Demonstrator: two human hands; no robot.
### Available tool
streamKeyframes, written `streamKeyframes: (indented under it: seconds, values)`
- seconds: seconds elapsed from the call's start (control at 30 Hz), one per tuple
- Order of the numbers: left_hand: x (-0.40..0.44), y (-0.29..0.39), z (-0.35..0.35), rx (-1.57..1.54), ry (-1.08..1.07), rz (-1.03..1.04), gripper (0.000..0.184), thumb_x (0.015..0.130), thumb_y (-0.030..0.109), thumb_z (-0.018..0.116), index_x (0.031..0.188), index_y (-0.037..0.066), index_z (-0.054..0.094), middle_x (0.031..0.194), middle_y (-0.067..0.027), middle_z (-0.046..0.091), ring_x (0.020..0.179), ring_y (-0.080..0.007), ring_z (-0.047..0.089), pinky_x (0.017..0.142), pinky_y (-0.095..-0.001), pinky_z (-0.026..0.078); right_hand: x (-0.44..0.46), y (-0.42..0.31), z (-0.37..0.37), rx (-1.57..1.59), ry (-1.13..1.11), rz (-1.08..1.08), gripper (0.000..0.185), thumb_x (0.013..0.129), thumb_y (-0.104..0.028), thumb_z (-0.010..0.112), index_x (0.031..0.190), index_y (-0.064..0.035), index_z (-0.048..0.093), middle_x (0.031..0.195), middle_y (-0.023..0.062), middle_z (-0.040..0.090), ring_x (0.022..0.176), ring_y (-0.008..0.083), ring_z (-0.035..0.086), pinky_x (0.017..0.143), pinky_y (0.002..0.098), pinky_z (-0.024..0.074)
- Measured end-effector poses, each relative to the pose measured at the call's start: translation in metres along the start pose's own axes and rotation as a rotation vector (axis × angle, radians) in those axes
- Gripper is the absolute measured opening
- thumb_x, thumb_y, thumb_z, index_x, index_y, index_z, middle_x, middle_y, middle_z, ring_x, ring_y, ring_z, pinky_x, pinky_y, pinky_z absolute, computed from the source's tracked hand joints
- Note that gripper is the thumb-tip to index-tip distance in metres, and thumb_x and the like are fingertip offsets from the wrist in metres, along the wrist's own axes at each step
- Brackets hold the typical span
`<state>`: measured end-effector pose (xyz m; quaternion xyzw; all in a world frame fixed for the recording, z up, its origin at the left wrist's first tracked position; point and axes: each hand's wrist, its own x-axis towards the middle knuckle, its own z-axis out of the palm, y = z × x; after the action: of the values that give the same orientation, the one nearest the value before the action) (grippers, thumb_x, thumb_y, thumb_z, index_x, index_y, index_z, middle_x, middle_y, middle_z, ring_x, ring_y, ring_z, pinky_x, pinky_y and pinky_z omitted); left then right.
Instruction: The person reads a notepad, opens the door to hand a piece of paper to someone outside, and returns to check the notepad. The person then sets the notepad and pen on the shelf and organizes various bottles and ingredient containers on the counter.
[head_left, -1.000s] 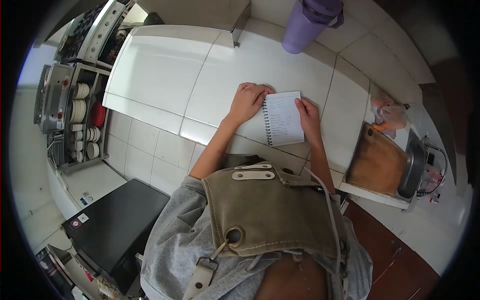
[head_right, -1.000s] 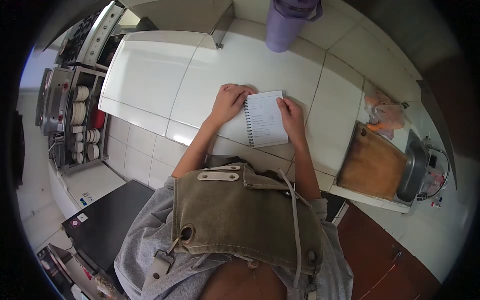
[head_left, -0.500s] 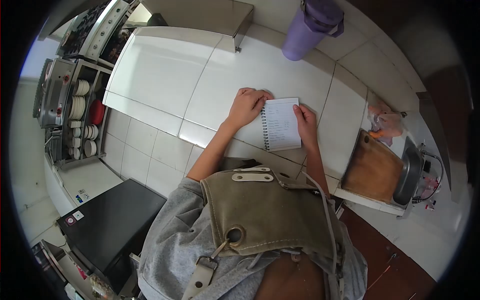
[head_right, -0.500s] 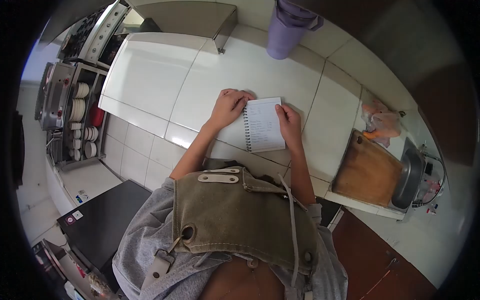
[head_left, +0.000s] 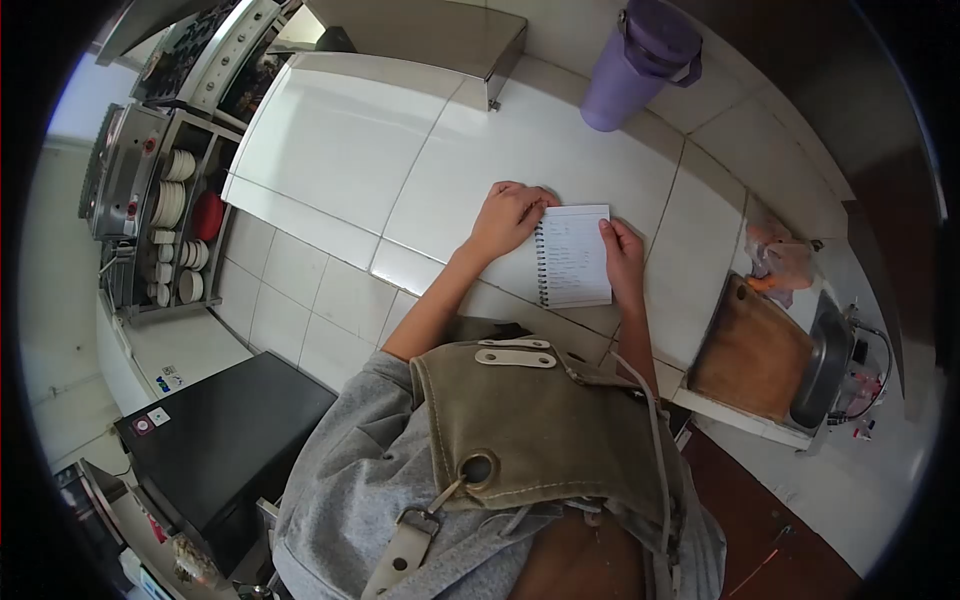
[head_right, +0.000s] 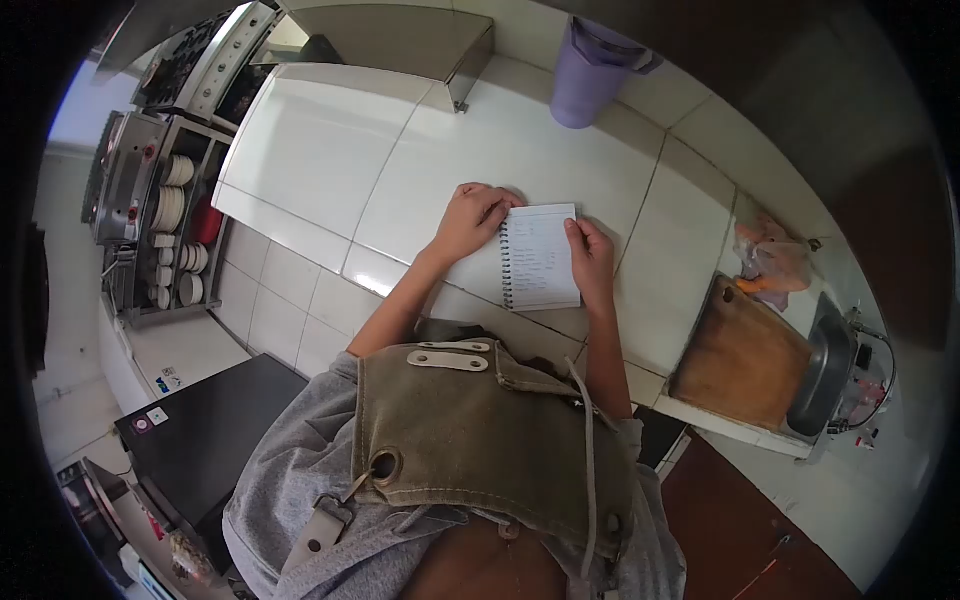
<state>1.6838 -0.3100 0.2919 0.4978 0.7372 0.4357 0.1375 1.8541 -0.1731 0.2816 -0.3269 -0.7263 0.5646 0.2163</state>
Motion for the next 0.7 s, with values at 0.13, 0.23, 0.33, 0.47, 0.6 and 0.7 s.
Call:
streamKeyframes:
  seconds: [0.13,0.23,0.33,0.47,0.6,0.7]
  values:
    - [0.0001,-0.0043,0.0038,0.000,0.037,0.017,0.015,0.087,0.011,0.052,0.088,0.011,0.066,0.068,-0.0044,0.060,0.071,-0.0204,0.057,0.090,-0.0351,0.036,-0.0013,0.0015,0.0000,0.014,0.016,0.039,0.030,0.094,-0.025,0.056,0.084,0.0028,0.059,0.064,-0.0038,0.047,0.062,0.0050,0.039,0.057,0.0224,0.0343]
    - [-0.0005,-0.0061,0.0029,-0.004,-0.008,-0.011,0.015,0.087,0.011,0.053,0.090,0.010,0.067,0.074,-0.0043,0.063,0.077,-0.0198,0.058,0.092,-0.0345,0.035,-0.0001,0.0028,-0.0011,0.014,0.006,0.031,0.030,0.094,-0.025,0.056,0.084,0.0027,0.060,0.065,-0.0038,0.047,0.063,0.0052,0.039,0.057,0.0224,0.0344]
    - [-0.0008,-0.0009,0.0001,-0.006,-0.005,-0.028,0.015,0.087,0.012,0.053,0.091,0.010,0.068,0.074,-0.0044,0.063,0.077,-0.0200,0.057,0.092,-0.0345,0.036,0.0005,0.0012,-0.0012,0.000,-0.013,0.014,0.029,0.094,-0.025,0.056,0.083,0.0026,0.059,0.065,-0.0040,0.047,0.063,0.0052,0.039,0.057,0.0225,0.0338]
    - [-0.0018,-0.0017,0.0006,-0.024,0.011,-0.031,0.015,0.087,0.012,0.053,0.091,0.011,0.067,0.074,-0.0044,0.063,0.077,-0.0202,0.057,0.093,-0.0343,0.035,0.0011,-0.0023,-0.0017,-0.031,-0.008,0.017,0.029,0.094,-0.024,0.056,0.082,0.0022,0.058,0.065,-0.0043,0.045,0.062,0.0052,0.038,0.056,0.0228,0.0334]
    - [-0.0016,-0.0006,-0.0005,-0.011,0.049,0.024,0.014,0.086,0.010,0.053,0.091,0.012,0.066,0.072,-0.0040,0.062,0.073,-0.0203,0.057,0.091,-0.0339,0.036,0.0018,0.0018,-0.0017,0.001,-0.021,0.025,0.029,0.094,-0.024,0.056,0.080,0.0021,0.057,0.065,-0.0043,0.045,0.063,0.0051,0.038,0.057,0.0228,0.0335]
    - [-0.0008,-0.0006,0.0000,-0.009,0.043,0.031,0.015,0.085,0.010,0.053,0.091,0.012,0.066,0.072,-0.0040,0.062,0.073,-0.0201,0.058,0.090,-0.0339,0.036,0.0002,-0.0062,-0.0005,0.019,-0.005,0.016,0.028,0.094,-0.023,0.057,0.082,0.0023,0.059,0.066,-0.0042,0.046,0.063,0.0050,0.039,0.057,0.0225,0.0340]
